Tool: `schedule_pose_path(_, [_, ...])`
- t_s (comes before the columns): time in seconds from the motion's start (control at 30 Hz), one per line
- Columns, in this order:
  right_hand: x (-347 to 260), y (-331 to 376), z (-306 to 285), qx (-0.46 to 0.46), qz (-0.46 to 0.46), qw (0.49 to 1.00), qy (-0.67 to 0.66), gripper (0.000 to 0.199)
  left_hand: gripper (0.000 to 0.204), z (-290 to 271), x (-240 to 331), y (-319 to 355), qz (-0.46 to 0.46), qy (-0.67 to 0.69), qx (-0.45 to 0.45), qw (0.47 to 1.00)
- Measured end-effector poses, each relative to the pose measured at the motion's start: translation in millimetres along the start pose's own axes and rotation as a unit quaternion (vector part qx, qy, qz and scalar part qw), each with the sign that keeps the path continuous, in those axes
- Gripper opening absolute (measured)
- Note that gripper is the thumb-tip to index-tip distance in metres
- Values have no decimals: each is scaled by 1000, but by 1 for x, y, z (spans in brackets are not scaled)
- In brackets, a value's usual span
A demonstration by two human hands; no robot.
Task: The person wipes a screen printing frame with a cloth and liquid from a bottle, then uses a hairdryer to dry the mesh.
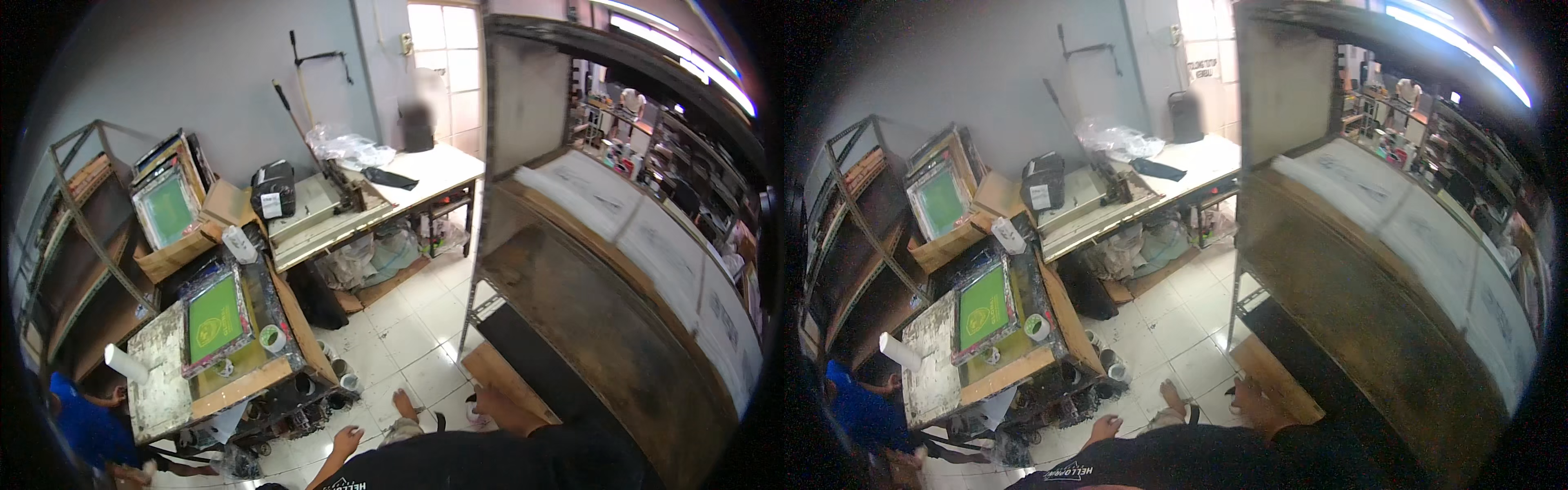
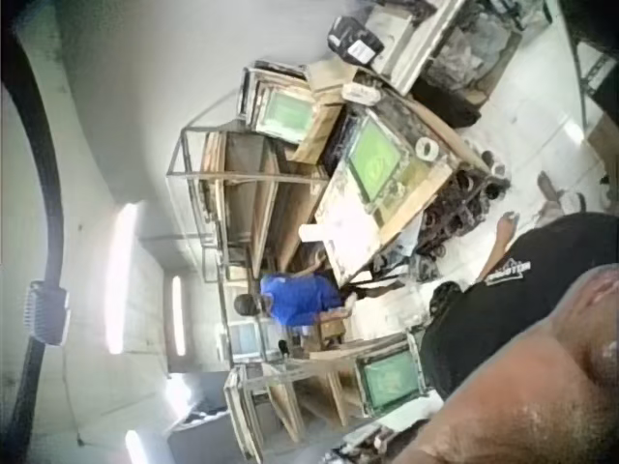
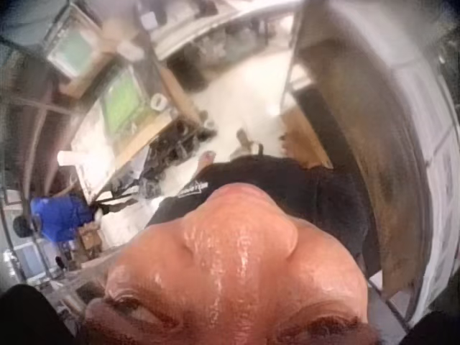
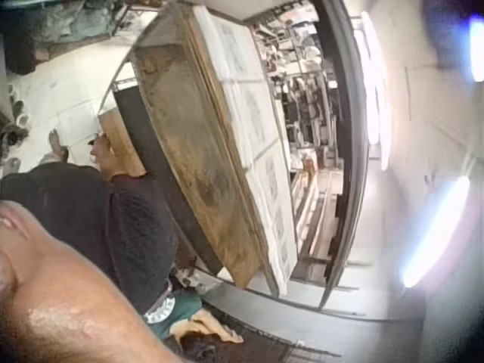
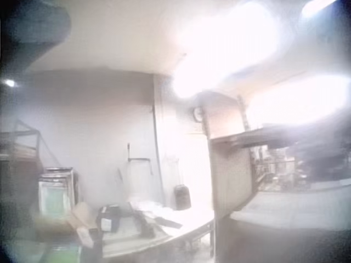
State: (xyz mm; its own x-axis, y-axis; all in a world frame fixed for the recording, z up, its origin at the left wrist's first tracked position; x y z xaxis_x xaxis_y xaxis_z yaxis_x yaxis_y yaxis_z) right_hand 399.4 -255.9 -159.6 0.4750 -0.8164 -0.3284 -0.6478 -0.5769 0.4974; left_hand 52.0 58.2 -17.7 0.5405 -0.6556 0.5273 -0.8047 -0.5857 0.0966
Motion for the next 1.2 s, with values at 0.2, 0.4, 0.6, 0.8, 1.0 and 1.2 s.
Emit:
schedule_pose_path(0.2, [140,-148,-177,10,144,989,-6,73,58,169,142,-177,5,165,-86,983])
schedule_pose_path(0.4, [51,-251,-314,99,152,983,-42,82,57,114,141,-301,-17,178,-94,980])
schedule_pose_path(0.6, [93,-381,-358,72,235,968,-57,87,54,103,127,-417,-54,266,-26,962])
schedule_pose_path(0.8, [162,-493,-367,84,312,945,-60,84,49,114,169,-548,-62,347,-126,927])
schedule_pose_path(1.0, [245,-539,-432,31,437,890,-128,79,51,116,304,-730,-20,381,-241,893])
schedule_pose_path(1.2, [304,-545,-512,78,459,867,-180,80,48,183,434,-900,29,376,-333,864])
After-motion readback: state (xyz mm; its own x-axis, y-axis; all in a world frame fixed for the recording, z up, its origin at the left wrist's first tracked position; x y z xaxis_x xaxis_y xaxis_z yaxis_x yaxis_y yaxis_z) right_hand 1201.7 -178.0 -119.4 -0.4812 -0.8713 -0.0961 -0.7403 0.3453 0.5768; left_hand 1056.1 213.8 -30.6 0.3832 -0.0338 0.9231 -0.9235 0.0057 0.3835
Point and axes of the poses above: each hand's wrist, its own y-axis away from the middle knuckle, its own z-axis out of the palm, x = y × z, the point moved 8 cm from there along -y, towards the middle knuckle, and after that the axes turned 14 degrees about z, right-handed, at the moved point
